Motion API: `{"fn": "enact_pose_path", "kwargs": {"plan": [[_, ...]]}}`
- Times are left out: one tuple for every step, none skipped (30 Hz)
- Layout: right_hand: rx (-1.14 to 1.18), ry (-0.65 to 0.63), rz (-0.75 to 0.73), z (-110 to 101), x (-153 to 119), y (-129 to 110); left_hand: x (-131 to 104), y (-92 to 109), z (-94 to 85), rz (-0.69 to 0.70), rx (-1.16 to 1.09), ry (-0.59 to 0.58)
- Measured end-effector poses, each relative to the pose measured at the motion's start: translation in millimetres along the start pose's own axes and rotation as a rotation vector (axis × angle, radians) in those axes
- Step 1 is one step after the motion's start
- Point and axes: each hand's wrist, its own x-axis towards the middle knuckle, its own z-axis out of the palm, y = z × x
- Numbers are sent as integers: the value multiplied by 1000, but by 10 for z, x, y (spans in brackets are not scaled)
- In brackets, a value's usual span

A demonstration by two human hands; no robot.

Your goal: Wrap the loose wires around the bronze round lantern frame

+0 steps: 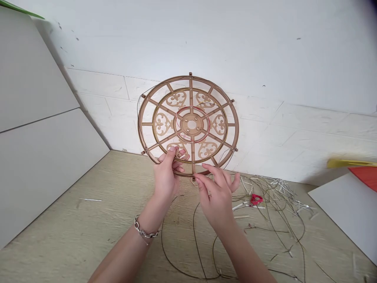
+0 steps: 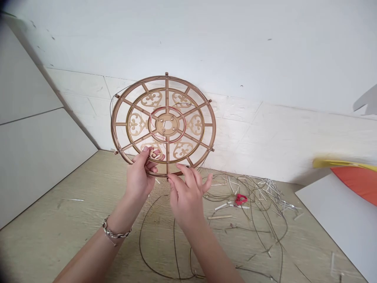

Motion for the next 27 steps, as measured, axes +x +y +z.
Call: {"fn": "enact_pose_path", "kwargs": {"plan": [[-1, 14, -11, -9, 5, -3, -1, 2, 1, -7, 1, 1], [-2, 31, -23, -19, 10, -3, -2, 2, 2, -14, 2, -1], [-6, 50, -35, -31, 17, 2, -4, 2, 3, -18, 4, -4], [-11, 72, -46, -43, 26, 12, -5, 0, 4, -17, 6, -6], [-19, 95, -54, -55, 37, 28, -5, -1, 5, -15, 9, -7], [-29, 113, -57, -67, 49, 52, -5, -1, 5, -13, 12, -8], [-41, 129, -55, -78, 63, 83, -3, -1, 4, -11, 15, -11], [-57, 144, -48, -90, 79, 120, 0, 1, 2, -11, 18, -16], [-75, 155, -37, -103, 96, 164, 4, 5, 0, -10, 21, -22], [-92, 167, -19, -118, 114, 214, 10, 9, -3, -10, 25, -28], [-104, 180, 7, -135, 133, 268, 17, 15, -7, -9, 29, -33], [-108, 197, 42, -156, 152, 326, 24, 21, -11, -8, 33, -37], [-98, 216, 86, -181, 171, 387, 31, 28, -15, -8, 39, -42], [-72, 239, 145, -210, 188, 451, 38, 34, -19, -8, 48, -47], [-33, 259, 219, -242, 202, 517, 44, 39, -23, -7, 59, -53], [20, 256, 307, -275, 214, 585, 49, 42, -27, -6, 70, -59], [80, 223, 405, -306, 223, 652, 53, 43, -30, -7, 80, -65], [142, 164, 504, -333, 230, 718, 56, 43, -32, -10, 86, -72], [206, 85, 594, -354, 235, 781, 58, 40, -33, -14, 88, -80], [276, 0, 662, -368, 239, 840, 59, 37, -34, -19, 89, -87], [353, -67, 712, -373, 243, 891, 59, 33, -34, -23, 89, -94], [441, -102, 752, -371, 247, 934, 60, 29, -33, -25, 90, -99], [537, -111, 789, -363, 250, 968, 59, 25, -32, -26, 92, -104], [635, -112, 825, -351, 252, 992, 59, 23, -31, -26, 94, -106], [720, -110, 858, -339, 255, 1007, 57, 21, -29, -26, 96, -108], [785, -110, 883, -327, 256, 1015, 55, 21, -26, -26, 98, -111], [825, -115, 899, -319, 257, 1016, 52, 21, -24, -28, 101, -115]]}}
